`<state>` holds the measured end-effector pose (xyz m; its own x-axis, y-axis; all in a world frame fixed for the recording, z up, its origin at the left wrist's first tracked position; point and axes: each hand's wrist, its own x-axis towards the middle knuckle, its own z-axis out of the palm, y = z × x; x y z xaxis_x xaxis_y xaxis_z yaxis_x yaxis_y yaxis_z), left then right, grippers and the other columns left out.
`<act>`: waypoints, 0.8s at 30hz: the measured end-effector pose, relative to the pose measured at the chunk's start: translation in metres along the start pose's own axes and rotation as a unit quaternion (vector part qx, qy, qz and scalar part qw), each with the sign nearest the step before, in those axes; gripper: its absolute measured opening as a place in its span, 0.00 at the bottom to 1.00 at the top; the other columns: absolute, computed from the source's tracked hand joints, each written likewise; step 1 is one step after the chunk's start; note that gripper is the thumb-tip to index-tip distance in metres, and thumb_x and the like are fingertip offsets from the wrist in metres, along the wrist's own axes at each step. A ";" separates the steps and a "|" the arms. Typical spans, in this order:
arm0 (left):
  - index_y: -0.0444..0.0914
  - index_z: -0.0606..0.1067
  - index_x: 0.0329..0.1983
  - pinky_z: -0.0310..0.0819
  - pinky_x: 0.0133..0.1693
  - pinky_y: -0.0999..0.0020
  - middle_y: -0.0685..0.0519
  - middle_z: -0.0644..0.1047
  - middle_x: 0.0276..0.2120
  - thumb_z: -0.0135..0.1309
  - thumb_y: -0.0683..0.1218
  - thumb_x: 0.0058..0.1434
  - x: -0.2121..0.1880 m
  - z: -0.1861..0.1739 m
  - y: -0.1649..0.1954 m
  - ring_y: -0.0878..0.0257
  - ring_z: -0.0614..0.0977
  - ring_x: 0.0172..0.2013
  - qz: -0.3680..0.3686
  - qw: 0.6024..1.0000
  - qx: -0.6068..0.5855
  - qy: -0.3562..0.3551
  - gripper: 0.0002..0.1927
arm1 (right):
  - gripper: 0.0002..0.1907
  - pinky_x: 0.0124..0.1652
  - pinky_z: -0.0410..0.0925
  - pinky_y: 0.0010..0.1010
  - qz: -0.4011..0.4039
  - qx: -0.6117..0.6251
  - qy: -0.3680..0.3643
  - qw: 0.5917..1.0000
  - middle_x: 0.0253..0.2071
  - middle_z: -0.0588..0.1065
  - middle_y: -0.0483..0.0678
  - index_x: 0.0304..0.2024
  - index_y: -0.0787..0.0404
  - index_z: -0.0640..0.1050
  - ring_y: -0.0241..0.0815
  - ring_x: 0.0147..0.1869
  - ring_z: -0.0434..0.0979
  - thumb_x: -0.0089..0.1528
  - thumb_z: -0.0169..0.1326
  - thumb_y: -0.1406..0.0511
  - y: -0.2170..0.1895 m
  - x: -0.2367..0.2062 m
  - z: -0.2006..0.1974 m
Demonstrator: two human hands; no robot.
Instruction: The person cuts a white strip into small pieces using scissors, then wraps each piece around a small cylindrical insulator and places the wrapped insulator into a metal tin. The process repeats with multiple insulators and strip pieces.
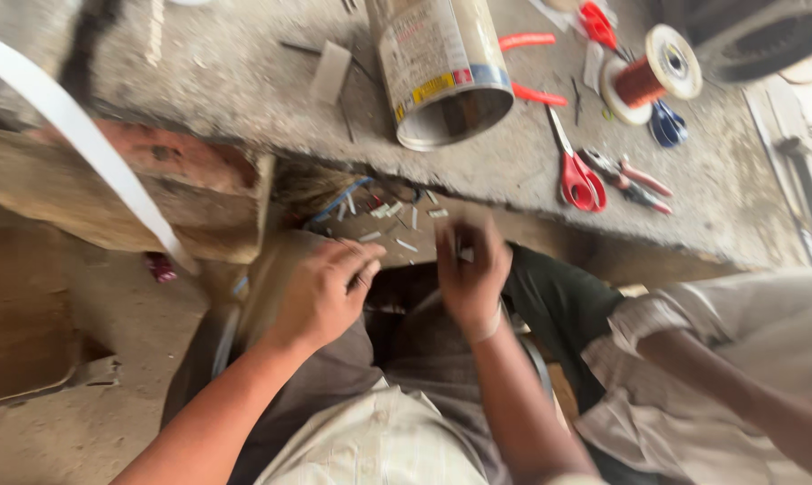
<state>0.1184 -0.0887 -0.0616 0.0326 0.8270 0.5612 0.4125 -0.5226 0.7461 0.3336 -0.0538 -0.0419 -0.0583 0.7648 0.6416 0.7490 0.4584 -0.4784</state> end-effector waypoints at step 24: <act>0.34 0.79 0.46 0.78 0.31 0.65 0.44 0.81 0.37 0.50 0.43 0.73 0.232 0.054 -0.007 0.58 0.83 0.34 -0.314 0.896 0.313 -0.029 0.09 | 0.14 0.39 0.73 0.38 0.109 0.163 -0.261 0.945 0.37 0.80 0.57 0.46 0.62 0.80 0.55 0.39 0.82 0.57 0.63 0.66 0.090 -0.078 -0.037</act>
<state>0.1717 0.1180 0.0441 -0.3454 0.9360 0.0676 0.7953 0.2537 0.5506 0.4299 -0.0891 -0.1131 -0.3065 0.9376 0.1639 0.5427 0.3136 -0.7792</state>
